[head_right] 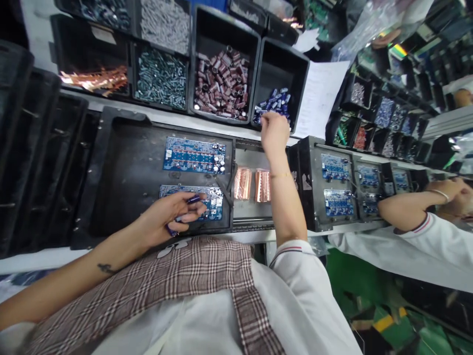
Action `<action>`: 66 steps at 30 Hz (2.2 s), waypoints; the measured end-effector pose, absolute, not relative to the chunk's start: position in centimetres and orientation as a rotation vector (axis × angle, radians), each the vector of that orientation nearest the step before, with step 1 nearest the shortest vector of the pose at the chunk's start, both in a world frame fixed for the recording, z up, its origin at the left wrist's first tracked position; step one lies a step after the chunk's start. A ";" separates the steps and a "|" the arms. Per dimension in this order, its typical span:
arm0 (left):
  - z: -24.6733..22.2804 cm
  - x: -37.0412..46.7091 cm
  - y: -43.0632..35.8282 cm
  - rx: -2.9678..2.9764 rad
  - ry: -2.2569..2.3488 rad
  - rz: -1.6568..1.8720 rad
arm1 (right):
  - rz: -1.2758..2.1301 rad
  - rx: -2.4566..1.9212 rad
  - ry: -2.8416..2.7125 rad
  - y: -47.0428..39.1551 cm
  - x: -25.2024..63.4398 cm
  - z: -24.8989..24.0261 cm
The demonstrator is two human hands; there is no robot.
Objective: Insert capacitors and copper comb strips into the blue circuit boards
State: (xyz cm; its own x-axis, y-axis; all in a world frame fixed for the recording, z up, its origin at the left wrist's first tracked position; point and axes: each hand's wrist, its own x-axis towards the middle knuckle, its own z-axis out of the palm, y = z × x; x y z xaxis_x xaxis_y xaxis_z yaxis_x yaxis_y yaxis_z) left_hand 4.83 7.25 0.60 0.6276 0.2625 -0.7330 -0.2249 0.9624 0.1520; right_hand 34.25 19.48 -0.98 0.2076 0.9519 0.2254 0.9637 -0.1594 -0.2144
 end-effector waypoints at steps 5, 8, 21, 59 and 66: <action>0.7 5.6 5.9 0.112 0.889 0.291 | 0.067 -2.453 -1.743 27.3 37.0 -2.9; 0.6 5.4 4.6 0.166 0.874 0.268 | 0.083 -2.375 -1.814 27.0 35.7 -2.4; -1.1 4.0 0.6 0.212 0.740 0.139 | 0.861 -1.584 -1.914 -1.5 23.1 -0.2; -1.2 5.2 0.1 0.101 0.765 0.024 | 0.628 -1.789 -2.197 -4.1 22.3 0.5; -0.6 4.6 -0.3 0.225 0.755 0.081 | 0.455 -1.848 -2.367 -2.9 23.1 -1.4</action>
State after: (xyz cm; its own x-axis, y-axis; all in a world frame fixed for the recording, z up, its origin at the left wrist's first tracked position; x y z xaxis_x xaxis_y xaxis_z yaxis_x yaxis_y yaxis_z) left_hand 4.57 -0.34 -0.64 0.7266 0.1533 -0.6697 0.0081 0.9728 0.2314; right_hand 23.14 -2.85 -1.41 -0.2560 0.9614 -0.1010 0.9303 0.2167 -0.2961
